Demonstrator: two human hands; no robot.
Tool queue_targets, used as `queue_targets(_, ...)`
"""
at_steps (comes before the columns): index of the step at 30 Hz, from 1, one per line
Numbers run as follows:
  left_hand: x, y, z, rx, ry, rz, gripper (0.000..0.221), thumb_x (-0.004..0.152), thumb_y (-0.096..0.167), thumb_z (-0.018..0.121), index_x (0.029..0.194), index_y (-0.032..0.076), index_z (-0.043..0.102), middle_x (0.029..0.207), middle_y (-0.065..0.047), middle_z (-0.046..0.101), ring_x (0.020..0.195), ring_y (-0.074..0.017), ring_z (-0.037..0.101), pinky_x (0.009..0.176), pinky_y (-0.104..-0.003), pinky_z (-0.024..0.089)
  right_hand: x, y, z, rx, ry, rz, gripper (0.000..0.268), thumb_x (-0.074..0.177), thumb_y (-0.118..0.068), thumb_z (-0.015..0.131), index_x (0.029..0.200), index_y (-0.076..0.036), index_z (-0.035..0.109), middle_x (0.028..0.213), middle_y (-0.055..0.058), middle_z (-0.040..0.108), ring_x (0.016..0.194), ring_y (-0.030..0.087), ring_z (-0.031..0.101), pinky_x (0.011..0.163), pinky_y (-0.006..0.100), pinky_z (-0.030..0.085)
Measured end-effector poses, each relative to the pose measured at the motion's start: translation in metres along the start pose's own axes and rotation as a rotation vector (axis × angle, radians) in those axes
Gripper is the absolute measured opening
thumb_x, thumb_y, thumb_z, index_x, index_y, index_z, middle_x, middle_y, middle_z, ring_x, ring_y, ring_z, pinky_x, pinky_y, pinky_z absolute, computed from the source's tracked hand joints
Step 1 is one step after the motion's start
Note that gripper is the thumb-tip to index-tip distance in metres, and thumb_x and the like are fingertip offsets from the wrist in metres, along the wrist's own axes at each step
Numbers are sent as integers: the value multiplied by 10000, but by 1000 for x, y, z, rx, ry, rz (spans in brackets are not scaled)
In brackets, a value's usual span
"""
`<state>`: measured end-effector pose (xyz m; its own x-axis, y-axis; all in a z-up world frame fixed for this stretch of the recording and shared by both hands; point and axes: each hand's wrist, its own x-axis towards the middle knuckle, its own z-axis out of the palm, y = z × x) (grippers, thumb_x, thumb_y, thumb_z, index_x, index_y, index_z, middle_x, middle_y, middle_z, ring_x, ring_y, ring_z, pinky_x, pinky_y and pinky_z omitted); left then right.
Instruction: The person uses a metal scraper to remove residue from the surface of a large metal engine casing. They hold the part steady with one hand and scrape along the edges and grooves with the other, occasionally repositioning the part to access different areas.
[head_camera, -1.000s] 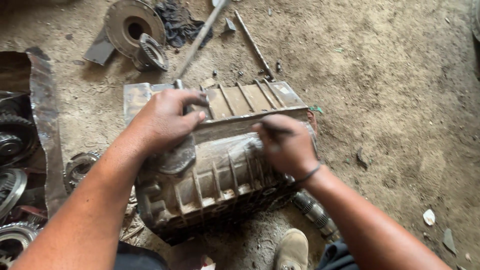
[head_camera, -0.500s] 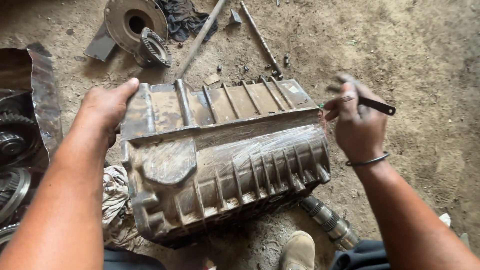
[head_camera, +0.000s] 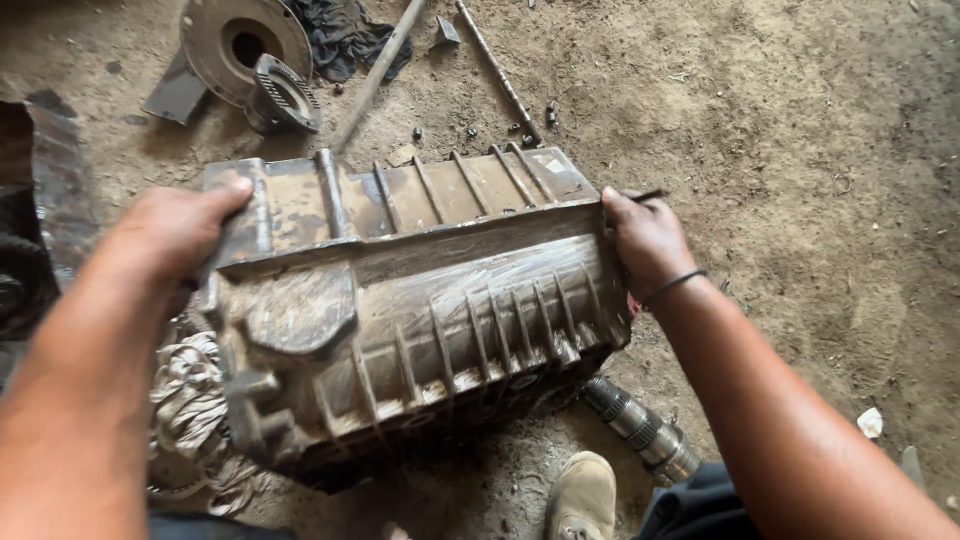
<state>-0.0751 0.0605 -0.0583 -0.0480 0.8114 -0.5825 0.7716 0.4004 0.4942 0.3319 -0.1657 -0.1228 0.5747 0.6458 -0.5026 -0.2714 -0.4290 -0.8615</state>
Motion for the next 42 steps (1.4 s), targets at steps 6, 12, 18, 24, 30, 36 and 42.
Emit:
queue_targets(6, -10, -5, 9, -343, -39, 173, 451, 956, 386, 697, 1061, -49, 749, 969, -122, 755, 797, -232, 648, 753, -385, 503, 1, -7, 6, 19, 18, -115, 289, 993, -302, 651, 956, -19, 690, 847, 35, 676, 731, 146, 611, 673, 341, 520)
queue_targets(12, -63, 12, 32, -350, -2, 243, 386, 911, 308, 732, 1006, -66, 741, 895, -151, 769, 728, -250, 714, 652, -409, 557, -21, -6, -1, -275, 439, 3, 332, 973, -316, 657, 897, 5, 618, 799, 101, 593, 691, 272, 570, 590, 473, 438)
queue_targets(18, -126, 41, 43, -289, 224, 558, 349, 903, 335, 712, 950, -6, 769, 867, -180, 775, 762, -260, 759, 719, -408, 568, -35, 16, -38, 138, 562, -154, 195, 858, -209, 681, 831, -17, 660, 785, 41, 631, 701, 158, 577, 616, 367, 482)
queue_targets(24, -174, 49, 48, -148, 416, 586, 341, 890, 337, 750, 846, -1, 737, 830, -235, 726, 747, -368, 714, 691, -471, 543, -17, 27, -56, 468, 483, -82, 232, 972, -239, 608, 861, -37, 636, 786, 54, 656, 678, 200, 628, 614, 384, 516)
queue_targets(30, -179, 31, 30, -104, 458, 644, 319, 963, 343, 696, 809, 64, 682, 718, -136, 714, 588, -268, 672, 567, -449, 530, 0, 37, -32, 500, 380, -76, 221, 979, -238, 635, 897, -33, 633, 812, 52, 667, 685, 192, 655, 637, 361, 540)
queue_targets(36, -177, 11, 15, -36, 445, 635, 363, 941, 424, 717, 848, 85, 629, 719, -99, 694, 529, -216, 648, 466, -402, 541, -24, 12, -16, -219, 335, -358, 391, 956, -334, 681, 864, 44, 715, 824, 98, 699, 733, 196, 631, 679, 388, 496)
queue_targets(42, -208, -28, 21, 44, 513, 676, 420, 889, 461, 777, 848, 60, 659, 693, -126, 712, 563, -238, 677, 544, -389, 544, -66, 6, -11, -851, 387, -449, 498, 1012, -445, 635, 921, 34, 738, 915, 287, 717, 876, 436, 696, 787, 518, 529)
